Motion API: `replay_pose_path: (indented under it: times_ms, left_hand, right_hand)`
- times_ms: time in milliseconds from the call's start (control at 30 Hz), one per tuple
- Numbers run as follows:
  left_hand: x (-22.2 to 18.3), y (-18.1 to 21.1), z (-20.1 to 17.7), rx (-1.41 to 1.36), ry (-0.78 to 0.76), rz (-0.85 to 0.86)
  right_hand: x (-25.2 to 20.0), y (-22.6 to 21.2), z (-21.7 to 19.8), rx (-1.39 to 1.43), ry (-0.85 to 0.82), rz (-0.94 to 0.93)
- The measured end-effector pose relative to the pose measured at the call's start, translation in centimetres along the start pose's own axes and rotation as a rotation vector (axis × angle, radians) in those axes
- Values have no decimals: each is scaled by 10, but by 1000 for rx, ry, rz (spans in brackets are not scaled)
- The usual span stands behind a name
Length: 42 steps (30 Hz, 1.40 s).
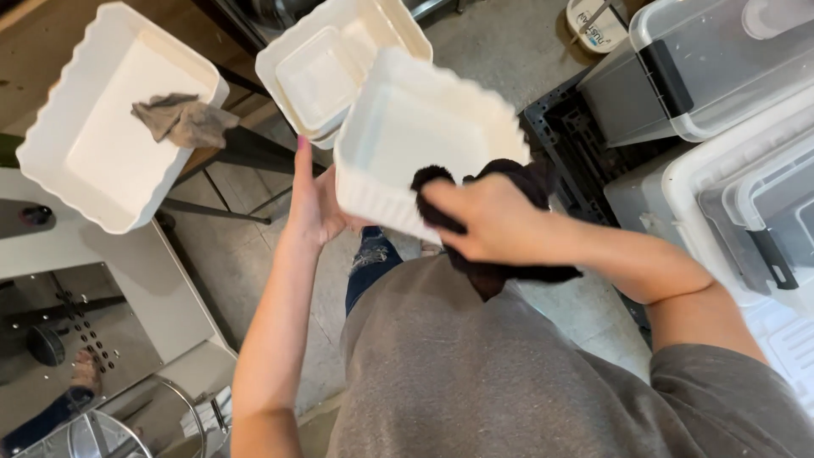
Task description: Cleaning white plastic trays using a cloth and stacking them
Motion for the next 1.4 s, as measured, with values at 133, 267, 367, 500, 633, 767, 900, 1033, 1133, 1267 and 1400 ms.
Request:
replay_pose_path:
  times_ms: [133, 267, 367, 500, 633, 767, 900, 1033, 1133, 1267, 1400]
  left_hand:
    - [48, -15, -26, 80, -39, -120]
    - [65, -28, -29, 34, 231, -81]
    - [72, -32, -41, -75, 217, 76]
    - [67, -33, -51, -25, 151, 504]
    - [51, -47, -38, 187, 70, 910]
    - [51, -49, -39, 317, 23, 1158]
    - [27, -40, -46, 543, 14, 1319]
    - [2, -42, -28, 565, 93, 1366]
    - [0, -41, -29, 562, 117, 1362]
    - [-16, -29, -6, 532, 196, 1410]
    - [0, -41, -5, 370, 154, 1308]
  right_hand:
    - [-33, 4, 45, -462, -30, -349]
    - [-34, 46, 47, -464, 147, -521]
    - [-26, 78, 11, -100, 193, -235]
    - [-24, 90, -53, 439, 561, -40]
    - [21, 59, -22, 207, 415, -229]
    - [39, 13, 63, 193, 74, -392]
    - [39, 97, 90, -587, 241, -200]
    - [27, 134, 38, -845, 203, 259]
    - [5, 100, -18, -731, -175, 802]
    - [0, 24, -48, -523, 307, 348]
    - [33, -3, 54, 149, -156, -219]
Point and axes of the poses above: each hand's wrist, its own x-axis towards the middle knuckle, its own z-axis out of the palm, y = z × x, the point moved 1 cm from there along x, towards the middle knuckle, and after that the axes turned 1 degree about z, right-handed, at the moved point
